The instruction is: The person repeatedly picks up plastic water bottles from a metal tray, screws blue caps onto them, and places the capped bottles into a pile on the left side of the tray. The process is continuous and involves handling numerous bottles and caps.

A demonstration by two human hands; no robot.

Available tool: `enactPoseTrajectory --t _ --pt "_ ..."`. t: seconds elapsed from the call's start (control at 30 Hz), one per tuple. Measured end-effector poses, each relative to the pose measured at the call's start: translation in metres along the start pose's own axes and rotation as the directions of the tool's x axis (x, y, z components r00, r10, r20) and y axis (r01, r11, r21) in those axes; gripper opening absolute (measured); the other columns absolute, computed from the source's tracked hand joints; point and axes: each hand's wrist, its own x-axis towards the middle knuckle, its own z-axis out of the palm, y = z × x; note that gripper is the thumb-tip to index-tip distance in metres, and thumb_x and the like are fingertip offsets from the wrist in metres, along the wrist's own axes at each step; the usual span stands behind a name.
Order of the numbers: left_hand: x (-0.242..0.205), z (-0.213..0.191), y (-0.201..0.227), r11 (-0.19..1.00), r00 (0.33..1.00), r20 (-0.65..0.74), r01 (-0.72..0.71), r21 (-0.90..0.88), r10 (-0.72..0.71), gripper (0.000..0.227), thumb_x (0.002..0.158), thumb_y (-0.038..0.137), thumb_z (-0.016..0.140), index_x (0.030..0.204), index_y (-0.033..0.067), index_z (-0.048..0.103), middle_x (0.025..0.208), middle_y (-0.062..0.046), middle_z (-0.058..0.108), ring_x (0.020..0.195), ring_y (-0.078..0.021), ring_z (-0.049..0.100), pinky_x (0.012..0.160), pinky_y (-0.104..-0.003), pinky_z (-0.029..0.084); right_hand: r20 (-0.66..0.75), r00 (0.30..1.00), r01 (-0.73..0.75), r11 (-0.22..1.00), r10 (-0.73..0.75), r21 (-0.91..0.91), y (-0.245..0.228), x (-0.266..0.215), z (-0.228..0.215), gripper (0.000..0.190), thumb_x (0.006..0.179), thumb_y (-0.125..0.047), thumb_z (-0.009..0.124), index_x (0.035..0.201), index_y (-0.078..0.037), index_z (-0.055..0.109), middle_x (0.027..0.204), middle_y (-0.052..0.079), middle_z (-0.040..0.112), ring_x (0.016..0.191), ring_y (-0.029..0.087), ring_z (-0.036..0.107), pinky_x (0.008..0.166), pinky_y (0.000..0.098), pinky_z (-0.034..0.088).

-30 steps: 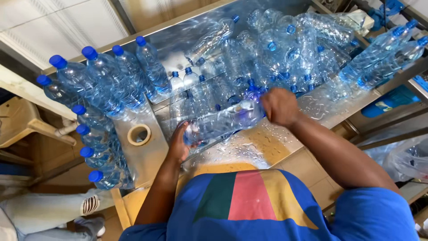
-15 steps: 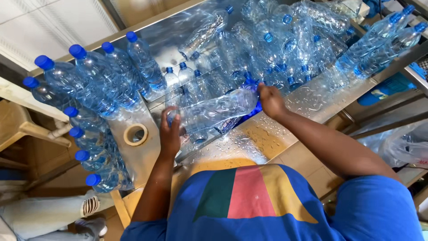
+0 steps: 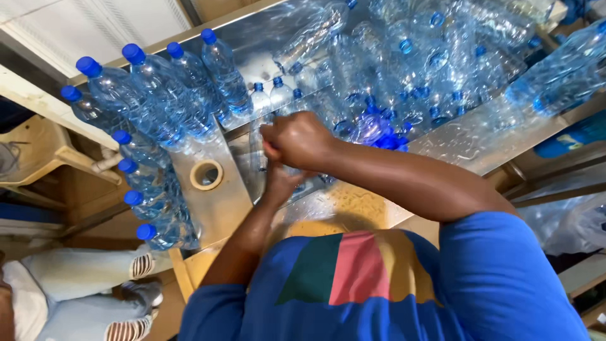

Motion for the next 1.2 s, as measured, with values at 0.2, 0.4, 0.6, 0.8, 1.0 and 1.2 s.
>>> enactPoseTrajectory --t 0.2,0.4,0.6,0.8,1.0,1.2 --pt "0.006 -0.014 0.006 0.883 0.971 -0.193 -0.034 0.469 0.140 0.100 0.077 0.028 0.108 0.154 -0.0038 0.054 0.135 -0.034 0.063 0.127 -0.0543 0.064 0.119 -0.066 0.045 0.051 0.998 0.026 0.999 -0.024 -0.045 -0.017 0.036 -0.043 0.041 0.111 -0.042 0.057 0.090 -0.011 0.074 0.067 0.017 0.071 0.063 0.042 0.075 0.051 0.0549 0.056" --pt "0.046 -0.123 0.078 0.986 0.854 -0.499 -0.085 0.143 0.146 0.068 0.084 0.014 0.102 0.139 0.0101 0.063 0.126 -0.012 0.077 0.110 -0.0282 0.078 0.098 -0.043 0.068 0.042 0.992 -0.124 0.878 0.118 0.463 -0.001 0.054 -0.022 0.044 0.114 -0.042 0.071 0.146 -0.017 0.056 0.102 0.002 0.070 0.069 0.014 0.067 0.064 0.0334 0.047" --pt "0.074 -0.179 0.047 0.992 0.691 -0.713 -0.043 0.119 0.115 0.132 0.088 0.008 0.118 0.176 0.0097 0.019 0.182 -0.022 0.027 0.168 -0.0350 0.033 0.138 -0.055 0.040 0.419 0.858 -0.484 0.743 0.298 0.462 0.013 0.051 0.057 0.021 0.103 -0.024 0.081 0.117 -0.020 0.067 0.114 0.005 0.073 0.095 0.024 0.072 0.077 0.0404 0.055" --pt "0.079 -0.187 0.022 0.986 0.523 -0.852 0.120 0.112 0.033 0.130 0.087 0.010 0.115 0.177 0.0105 0.020 0.184 -0.023 0.019 0.170 -0.0380 0.028 0.135 -0.064 0.036 0.515 0.831 -0.457 0.786 0.211 0.416 0.008 0.063 0.103 0.027 0.103 -0.025 0.077 0.128 -0.016 0.069 0.128 0.012 0.063 0.097 0.034 0.075 0.087 0.0473 0.056" --pt "0.084 -0.205 0.013 0.985 0.537 -0.830 -0.006 0.172 0.149 0.132 0.082 -0.029 0.102 0.175 0.0252 0.027 0.173 -0.027 0.049 0.158 -0.0508 0.053 0.126 -0.063 0.057 0.508 0.820 -0.488 0.786 0.263 0.380 0.027 0.037 0.121 0.016 0.102 -0.024 0.075 0.117 -0.020 0.074 0.128 0.013 0.064 0.103 0.037 0.073 0.085 0.0505 0.056" --pt "0.070 -0.210 0.003 0.880 0.533 -0.788 0.157 0.449 0.307 0.120 0.100 0.003 0.116 0.172 0.0208 0.022 0.183 -0.027 0.020 0.176 -0.0488 0.019 0.145 -0.065 0.026 0.468 0.668 -0.742 0.563 0.579 0.363 0.104 -0.039 0.064 0.012 0.104 -0.004 0.071 0.107 -0.014 0.079 0.131 0.010 0.073 0.120 0.027 0.071 0.107 0.0449 0.059"
